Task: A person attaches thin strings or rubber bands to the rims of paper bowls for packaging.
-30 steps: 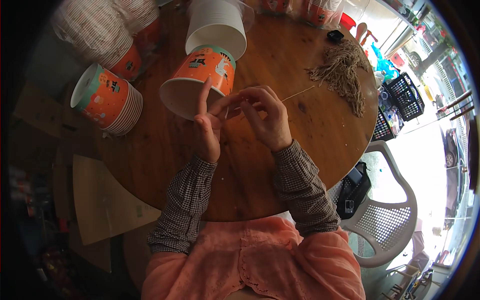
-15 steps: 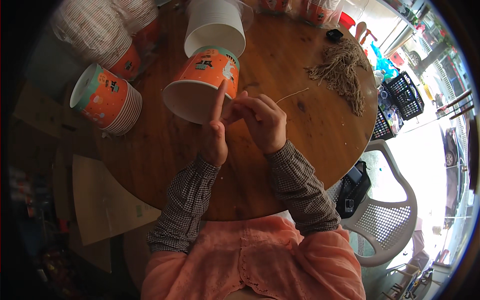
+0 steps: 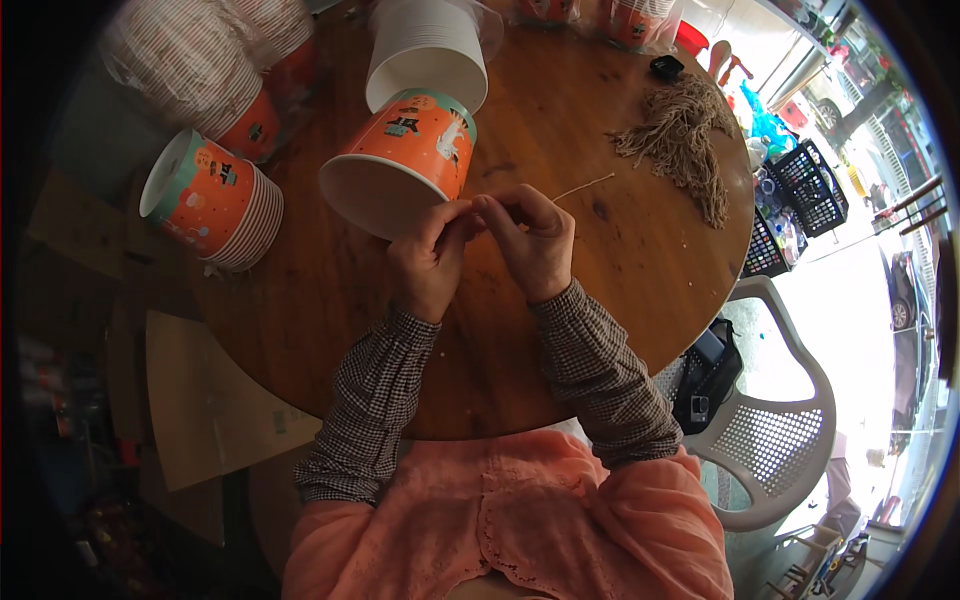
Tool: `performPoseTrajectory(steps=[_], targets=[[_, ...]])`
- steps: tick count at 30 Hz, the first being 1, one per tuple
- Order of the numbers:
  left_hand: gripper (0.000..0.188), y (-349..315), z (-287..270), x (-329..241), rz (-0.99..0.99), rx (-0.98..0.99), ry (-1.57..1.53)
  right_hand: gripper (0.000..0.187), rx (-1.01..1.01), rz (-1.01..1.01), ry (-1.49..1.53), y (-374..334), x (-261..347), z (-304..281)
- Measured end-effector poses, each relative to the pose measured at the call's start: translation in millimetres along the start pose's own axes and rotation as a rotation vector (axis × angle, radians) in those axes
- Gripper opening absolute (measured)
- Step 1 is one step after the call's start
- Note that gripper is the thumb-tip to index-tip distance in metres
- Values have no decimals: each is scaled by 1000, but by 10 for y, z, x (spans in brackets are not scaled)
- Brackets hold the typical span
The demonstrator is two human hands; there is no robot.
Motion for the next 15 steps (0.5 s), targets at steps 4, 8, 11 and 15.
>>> performPoseTrajectory(steps=[4, 8, 11, 15], targets=[[14, 49, 11, -129, 170, -28, 43, 11, -4, -17, -50, 15, -83, -27], [15, 15, 0, -69, 271, -48, 152, 15, 3, 73, 30, 36, -60, -27], [15, 11, -11, 6, 113, -45, 49, 14, 25, 176, 98, 60, -48, -18], [15, 41, -55, 63, 4, -76, -42, 19, 76, 61, -42, 60, 32, -76]])
Point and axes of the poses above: each hand's wrist, its own y-axis towards the middle knuckle, its own z-axis out of the palm, x = y × z, the point moved 4 cm from there along y, towards the middle knuckle, and after that the axes turned 6 degrees about -x, right-handed, at the moved point
